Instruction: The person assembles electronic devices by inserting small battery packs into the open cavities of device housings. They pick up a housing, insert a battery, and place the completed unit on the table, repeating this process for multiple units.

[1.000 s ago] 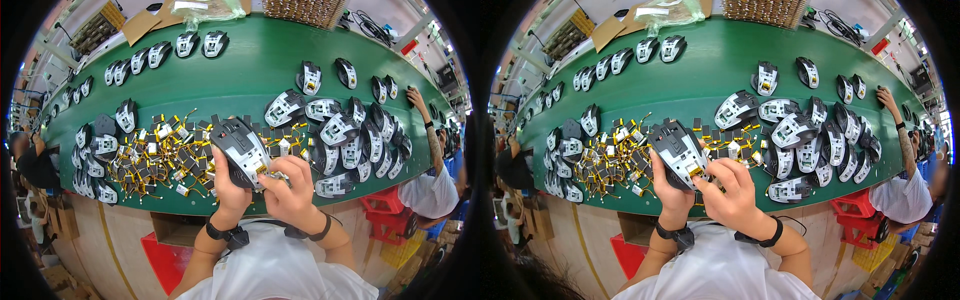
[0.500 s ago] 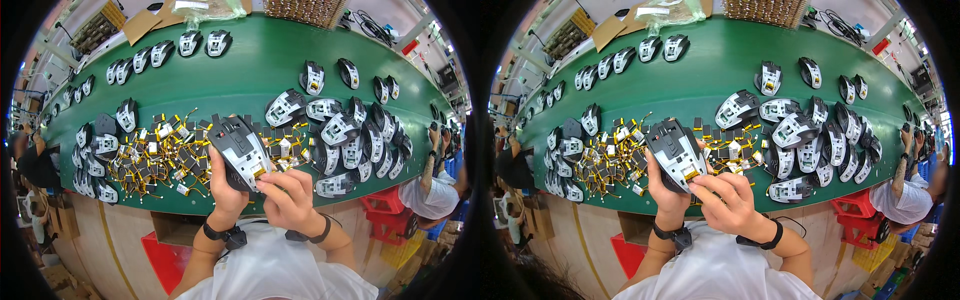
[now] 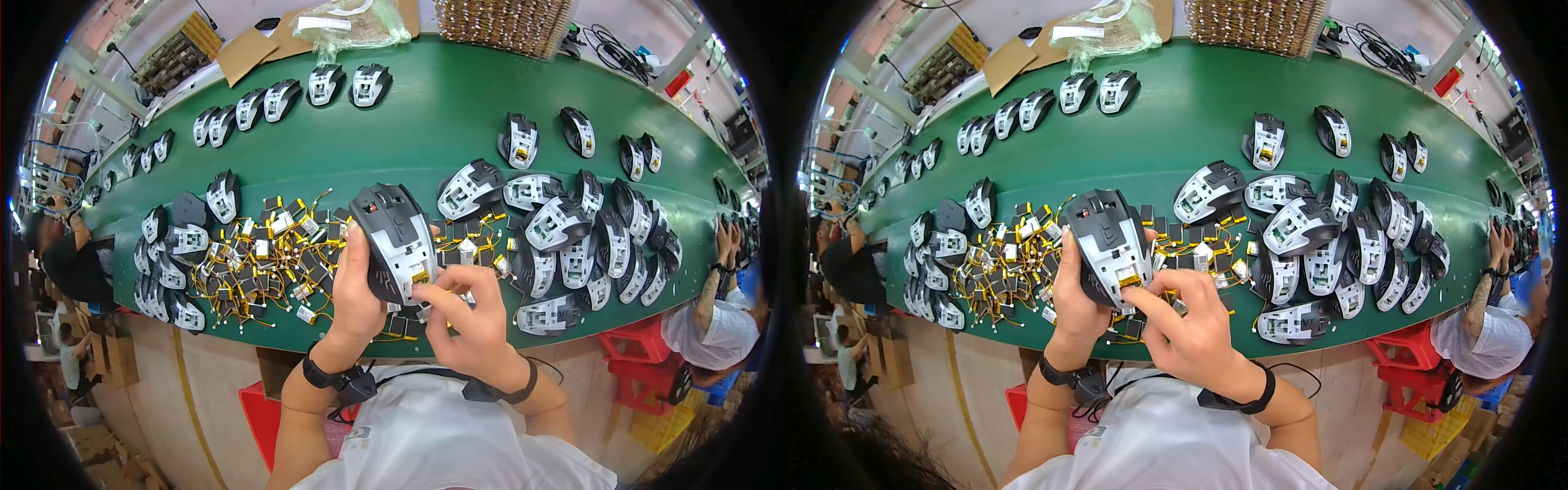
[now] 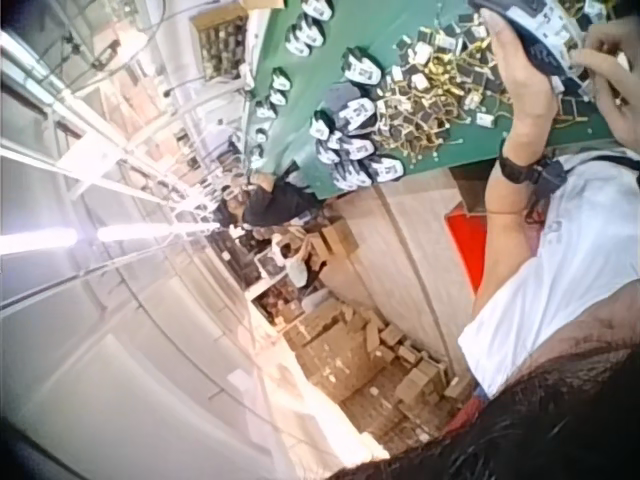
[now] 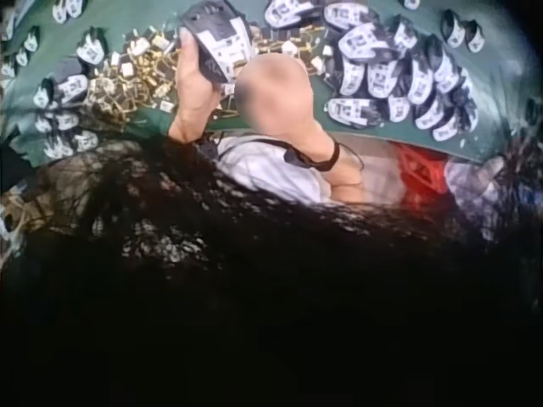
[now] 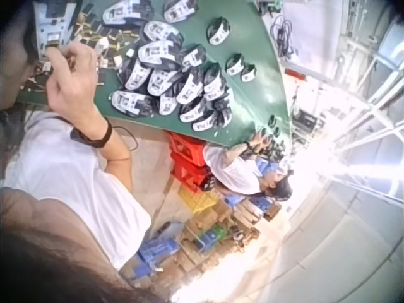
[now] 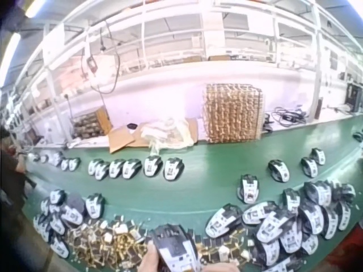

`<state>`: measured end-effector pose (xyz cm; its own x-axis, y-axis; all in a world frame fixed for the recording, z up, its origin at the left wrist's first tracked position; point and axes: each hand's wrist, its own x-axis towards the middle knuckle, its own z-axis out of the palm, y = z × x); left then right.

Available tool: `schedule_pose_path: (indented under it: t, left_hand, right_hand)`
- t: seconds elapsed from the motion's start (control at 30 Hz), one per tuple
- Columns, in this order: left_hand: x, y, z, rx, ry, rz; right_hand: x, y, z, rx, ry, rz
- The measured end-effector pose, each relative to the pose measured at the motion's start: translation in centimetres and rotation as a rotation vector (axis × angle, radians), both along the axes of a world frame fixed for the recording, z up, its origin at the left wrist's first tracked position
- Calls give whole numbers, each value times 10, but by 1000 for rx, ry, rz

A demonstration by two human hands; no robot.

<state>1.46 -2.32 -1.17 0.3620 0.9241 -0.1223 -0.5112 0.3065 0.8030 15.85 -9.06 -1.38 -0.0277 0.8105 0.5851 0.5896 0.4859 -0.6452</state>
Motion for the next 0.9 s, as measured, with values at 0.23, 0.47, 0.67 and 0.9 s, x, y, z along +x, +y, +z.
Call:
schedule_pose_path:
  t: [0.23, 0.47, 0.67, 0.9]
  left_hand:
    - [0, 53, 9, -79, -113, -185]
    - [51, 207, -23, 161, 627, -323]
    - [86, 254, -59, 909, 1694, 62]
    - [53, 333, -87, 683, 1962, 472]
  right_hand:
    - [28, -4, 8, -124, 208, 39]
    - [56, -27, -7, -329, 175, -58]
    - [55, -32, -5, -332, 114, -94]
    - [61, -28, 2, -261, -6, -95]
